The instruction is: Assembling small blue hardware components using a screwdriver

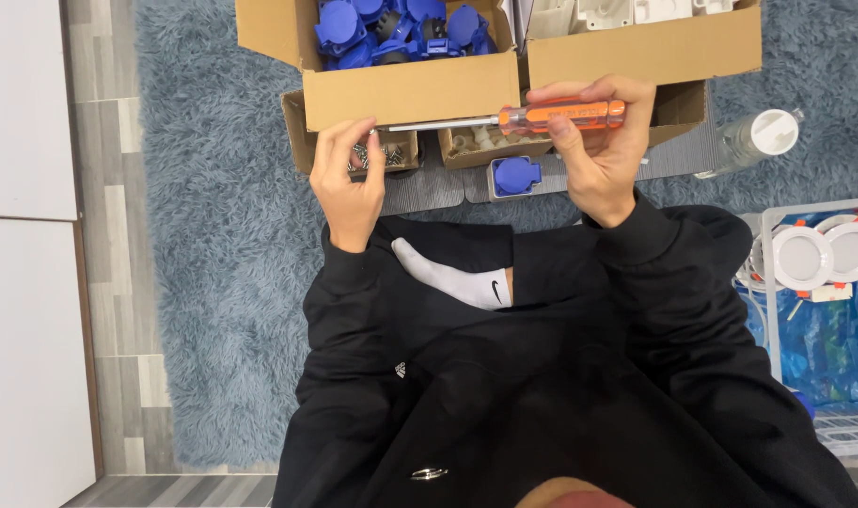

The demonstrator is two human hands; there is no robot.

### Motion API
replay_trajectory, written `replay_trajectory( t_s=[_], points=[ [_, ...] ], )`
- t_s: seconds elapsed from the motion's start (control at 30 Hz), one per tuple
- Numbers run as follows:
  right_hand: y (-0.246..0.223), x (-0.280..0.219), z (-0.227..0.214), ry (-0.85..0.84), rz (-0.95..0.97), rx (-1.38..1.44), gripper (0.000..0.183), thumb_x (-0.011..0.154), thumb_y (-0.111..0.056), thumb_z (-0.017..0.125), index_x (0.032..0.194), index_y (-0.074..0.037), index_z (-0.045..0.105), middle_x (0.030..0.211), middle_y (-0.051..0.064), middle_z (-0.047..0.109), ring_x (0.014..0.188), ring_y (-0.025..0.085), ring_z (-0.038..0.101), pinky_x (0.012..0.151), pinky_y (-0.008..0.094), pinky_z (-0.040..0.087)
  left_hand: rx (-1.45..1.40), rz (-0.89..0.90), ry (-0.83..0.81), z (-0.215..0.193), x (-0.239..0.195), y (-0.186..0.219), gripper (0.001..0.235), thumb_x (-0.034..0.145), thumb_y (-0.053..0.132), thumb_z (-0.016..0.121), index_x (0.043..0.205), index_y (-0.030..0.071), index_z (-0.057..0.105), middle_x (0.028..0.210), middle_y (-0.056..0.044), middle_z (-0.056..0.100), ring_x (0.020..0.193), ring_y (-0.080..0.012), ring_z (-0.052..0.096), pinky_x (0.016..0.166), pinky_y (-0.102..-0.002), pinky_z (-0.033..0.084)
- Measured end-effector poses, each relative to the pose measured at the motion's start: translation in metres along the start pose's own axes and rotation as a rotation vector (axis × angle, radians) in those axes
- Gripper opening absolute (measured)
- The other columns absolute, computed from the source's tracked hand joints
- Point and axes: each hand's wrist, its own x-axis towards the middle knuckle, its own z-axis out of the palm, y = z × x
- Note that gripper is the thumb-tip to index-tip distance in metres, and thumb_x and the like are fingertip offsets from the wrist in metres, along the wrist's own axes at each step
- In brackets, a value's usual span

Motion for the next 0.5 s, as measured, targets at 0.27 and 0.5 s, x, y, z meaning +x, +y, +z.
replay_trajectory(
  t_s=[0.27,0.5],
  points=[
    [0.0052,-0.0008,-0.0040,-0.003,0.008,0.059,0.035,0.118,0.000,0.058,0.132,-0.012,0.028,0.137,0.030,0.060,0.114,0.041,0.071,0.105,0.050,0.066,0.009,0.035,-0.002,0.0018,0.0022,-0.0001,0.018,0.099,-0.013,0.072,0.111,-0.001,0.069,0.116,-0.010,0.073,0.087,-0.0191,0.066,0.071,-0.030,0.055],
    [-0.0024,-0.0026,-0.0063,0.013,-0.005,-0.028,0.034,0.118,0.002,0.057,0.132,-0.010,0.028,0.134,0.030,0.061,0.114,0.038,0.070,0.103,0.044,0.063,-0.004,0.034,-0.022,-0.0016,-0.0024,0.0033,0.019,0.099,-0.011,0.074,0.115,-0.001,0.071,0.115,-0.012,0.077,0.089,-0.0200,0.071,0.078,-0.031,0.059]
  ],
)
